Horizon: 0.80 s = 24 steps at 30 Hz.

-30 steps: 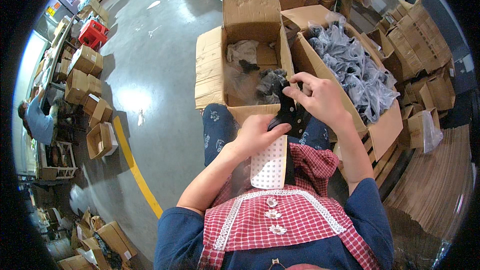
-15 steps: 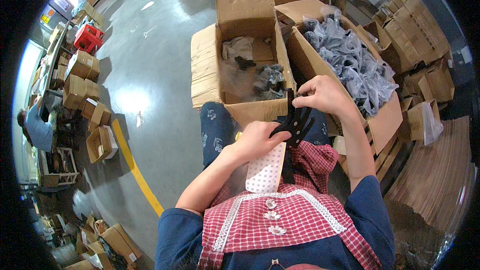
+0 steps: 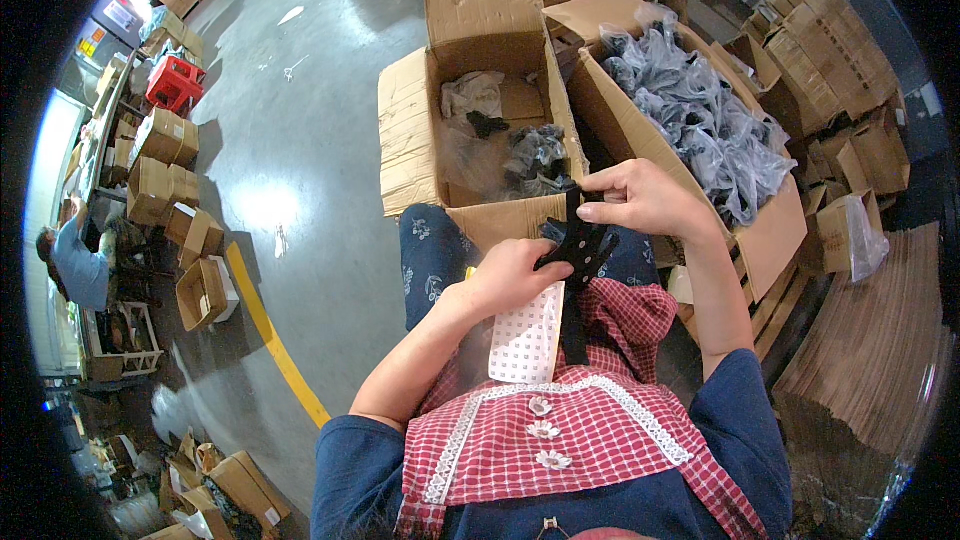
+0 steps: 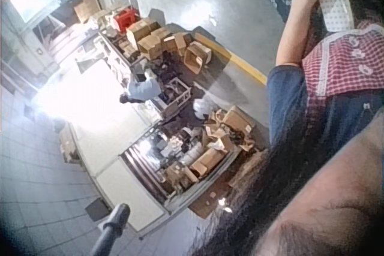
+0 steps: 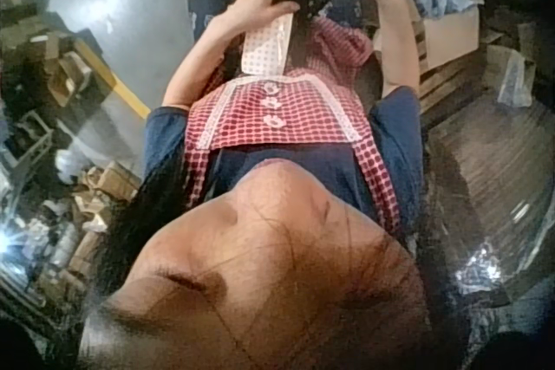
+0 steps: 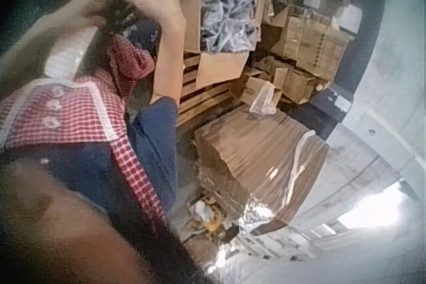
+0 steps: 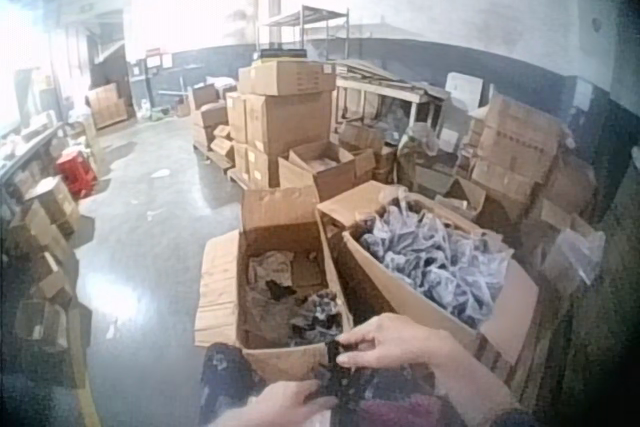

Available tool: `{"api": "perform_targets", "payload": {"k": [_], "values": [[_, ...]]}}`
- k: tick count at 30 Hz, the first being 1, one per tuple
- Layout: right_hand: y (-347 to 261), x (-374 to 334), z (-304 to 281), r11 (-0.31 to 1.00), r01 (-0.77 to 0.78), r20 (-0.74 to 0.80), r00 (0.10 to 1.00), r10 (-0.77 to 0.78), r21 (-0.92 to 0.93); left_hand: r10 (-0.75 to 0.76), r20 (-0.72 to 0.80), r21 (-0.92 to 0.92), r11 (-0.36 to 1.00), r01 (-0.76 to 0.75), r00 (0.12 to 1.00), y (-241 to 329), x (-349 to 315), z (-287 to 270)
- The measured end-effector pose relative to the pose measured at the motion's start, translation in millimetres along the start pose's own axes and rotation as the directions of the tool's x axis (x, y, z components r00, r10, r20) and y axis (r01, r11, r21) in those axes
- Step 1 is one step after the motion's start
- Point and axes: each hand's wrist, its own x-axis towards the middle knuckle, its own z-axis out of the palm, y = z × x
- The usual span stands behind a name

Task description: The person attaches paper labels to black plastic components, places the components inside plastic bags, and puts the bags into a cardboard box.

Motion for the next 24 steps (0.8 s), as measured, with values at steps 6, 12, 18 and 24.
{"api": "perform_targets", "payload": {"k": [6,12,18,24], "values": [[-21.2,-1.5,-3.4,0.987,-0.06,-0.08,0.994,0.072,0.151,-0.034,0.011,-0.081,0.996,0.035,0.999,-4.7,-1.5,-0.5],[-19.5,3.3,10.5,0.972,0.22,0.083,0.97,-0.227,0.084,0.012,-0.004,-0.141,0.99,-0.013,1.0,-17.4,3.3,3.5],[-12.9,5.8,28.0,0.962,0.26,0.107,0.962,-0.251,-0.083,-0.041,0.033,-0.19,0.981,0.046,0.999,-18.8,4.1,3.0],[-14.3,5.8,38.2,0.886,0.299,0.053,0.952,-0.3,-0.354,-0.071,0.063,-0.181,0.98,0.081,0.995,-10.8,4.8,-2.1]]}}
